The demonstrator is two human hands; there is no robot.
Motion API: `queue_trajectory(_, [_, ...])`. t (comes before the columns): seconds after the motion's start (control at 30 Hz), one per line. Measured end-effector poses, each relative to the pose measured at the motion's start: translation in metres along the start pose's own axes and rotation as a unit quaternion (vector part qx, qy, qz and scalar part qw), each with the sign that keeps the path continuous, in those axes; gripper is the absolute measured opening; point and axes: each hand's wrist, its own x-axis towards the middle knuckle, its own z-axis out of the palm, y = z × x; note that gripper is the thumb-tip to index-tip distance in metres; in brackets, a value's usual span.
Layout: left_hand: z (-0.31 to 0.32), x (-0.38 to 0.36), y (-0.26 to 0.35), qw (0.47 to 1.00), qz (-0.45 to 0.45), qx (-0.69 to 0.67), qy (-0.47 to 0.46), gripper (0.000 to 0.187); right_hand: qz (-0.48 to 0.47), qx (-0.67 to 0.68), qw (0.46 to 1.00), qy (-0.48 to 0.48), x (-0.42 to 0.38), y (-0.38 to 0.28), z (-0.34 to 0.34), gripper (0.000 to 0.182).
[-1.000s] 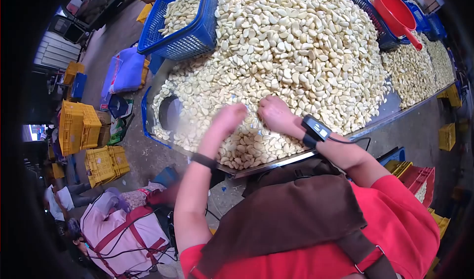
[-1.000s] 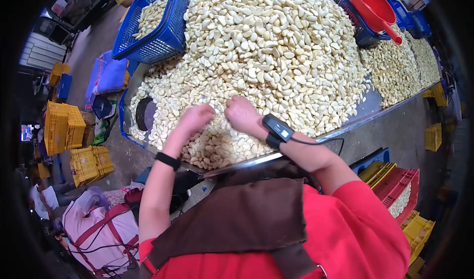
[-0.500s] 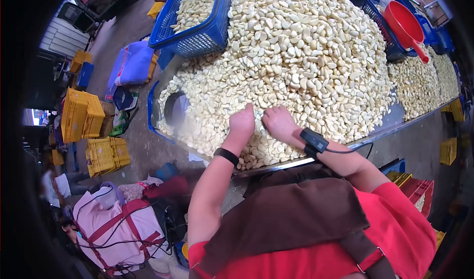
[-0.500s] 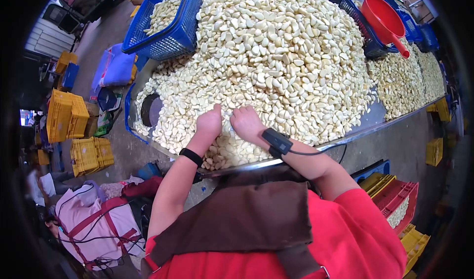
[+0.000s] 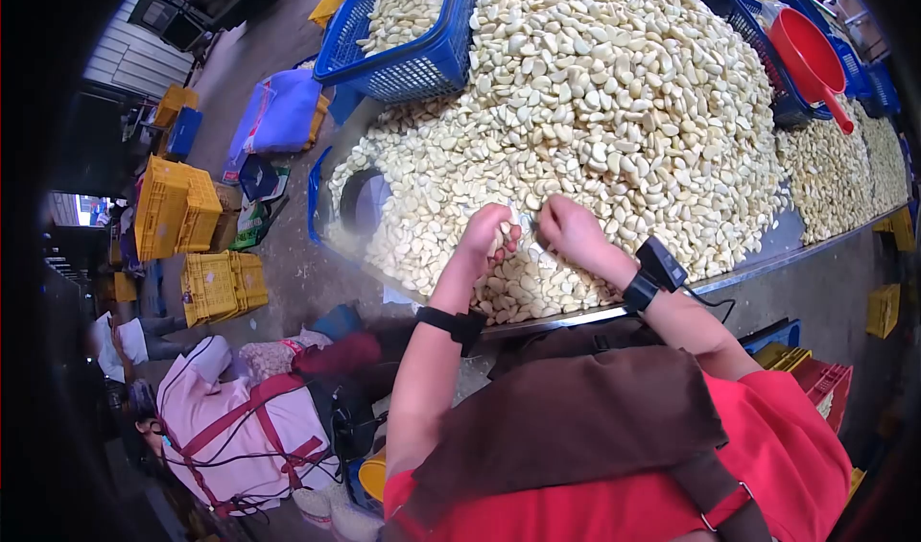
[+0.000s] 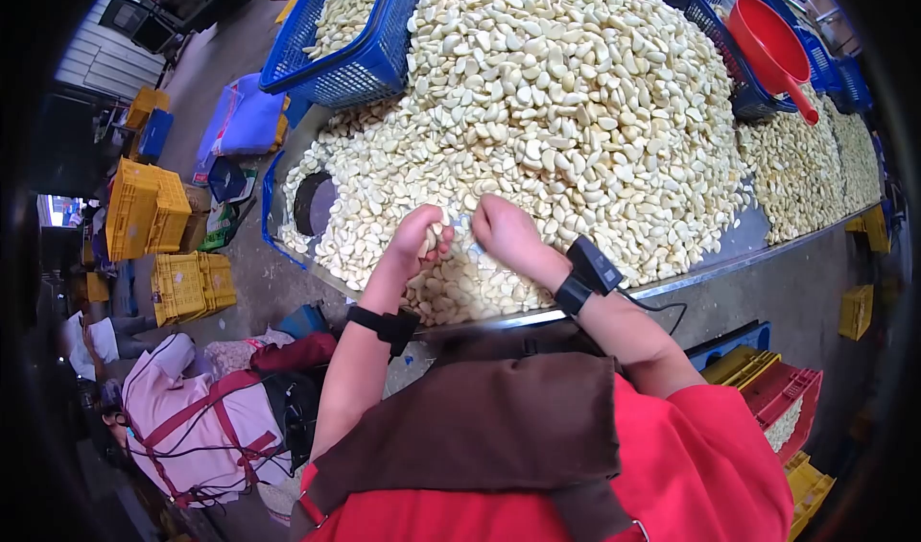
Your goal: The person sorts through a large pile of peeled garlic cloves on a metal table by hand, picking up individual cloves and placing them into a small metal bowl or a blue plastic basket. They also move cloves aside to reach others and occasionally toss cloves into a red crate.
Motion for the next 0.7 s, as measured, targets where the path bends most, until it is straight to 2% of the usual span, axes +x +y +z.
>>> queue_trajectory(0.03, [-0.001,-0.003,0.0,0.986,-0.018,-0.163,-0.036,0.025,0.0,-0.001,1.0,-0.001,0.001,-0.01,-0.005,0.018])
queue_trajectory(0.1, [-0.001,-0.005,0.0,0.981,-0.01,-0.184,-0.058,0.028,-0.043,0.103,0.994,0.023,0.005,-0.032,-0.009,0.017])
queue_trajectory(0.13, [0.002,-0.008,0.003,0.968,0.005,-0.238,-0.076,0.028,-0.132,0.099,0.986,-0.001,0.007,-0.039,-0.009,0.02])
queue_trajectory(0.17, [0.004,-0.011,0.006,0.952,0.021,-0.29,-0.093,0.028,-0.134,0.1,0.986,-0.001,0.01,-0.043,-0.009,0.02])
queue_trajectory(0.23, [0.003,-0.017,0.011,0.946,0.024,-0.308,-0.096,0.027,-0.227,0.016,0.969,0.093,0.022,-0.049,-0.011,0.021])
queue_trajectory(0.3, [-0.019,-0.007,-0.004,0.921,0.065,-0.375,-0.09,0.024,-0.159,-0.104,0.979,0.072,0.034,-0.034,-0.011,0.022])
queue_trajectory(0.33, [-0.03,-0.008,-0.005,0.938,0.091,-0.332,-0.035,0.023,-0.168,-0.193,0.967,0.007,0.034,-0.013,-0.002,0.022])
queue_trajectory(0.37, [-0.044,-0.007,-0.004,0.939,0.091,-0.33,-0.035,0.023,-0.175,-0.279,0.942,-0.058,0.036,0.005,0.008,0.022])
queue_trajectory(0.43, [-0.068,-0.003,-0.008,0.947,0.078,-0.275,0.149,0.021,-0.165,-0.265,0.944,-0.108,0.017,0.002,0.026,0.021])
queue_trajectory(0.47, [-0.076,-0.001,-0.013,0.946,0.078,-0.276,0.151,0.021,-0.134,-0.202,0.956,-0.164,0.008,-0.001,0.037,0.02])
queue_trajectory(0.5, [-0.084,0.002,-0.018,0.959,0.083,-0.16,0.217,0.021,-0.108,-0.182,0.955,-0.21,-0.007,-0.006,0.049,0.022])
queue_trajectory(0.53, [-0.086,0.002,-0.018,0.956,0.086,-0.041,0.278,0.021,-0.16,-0.167,0.949,-0.216,-0.02,-0.015,0.049,0.022])
queue_trajectory(0.57, [-0.086,0.004,-0.019,0.956,0.085,-0.041,0.277,0.021,-0.211,-0.153,0.94,-0.221,-0.027,-0.022,0.044,0.022])
queue_trajectory(0.6, [-0.081,0.005,-0.018,0.924,0.115,0.143,0.335,0.019,-0.211,-0.152,0.94,-0.221,-0.026,-0.028,0.037,0.022])
queue_trajectory(0.63, [-0.078,0.006,-0.018,0.856,0.139,0.323,0.38,0.018,-0.197,-0.136,0.939,-0.249,-0.023,-0.032,0.03,0.021])
queue_trajectory(0.67, [-0.076,0.01,-0.016,0.823,0.128,0.38,0.403,0.016,-0.183,-0.12,0.936,-0.276,-0.02,-0.034,0.023,0.02])
queue_trajectory(0.7, [-0.076,0.014,-0.015,0.823,0.129,0.382,0.401,0.016,-0.181,-0.119,0.937,-0.274,-0.013,-0.032,0.015,0.02])
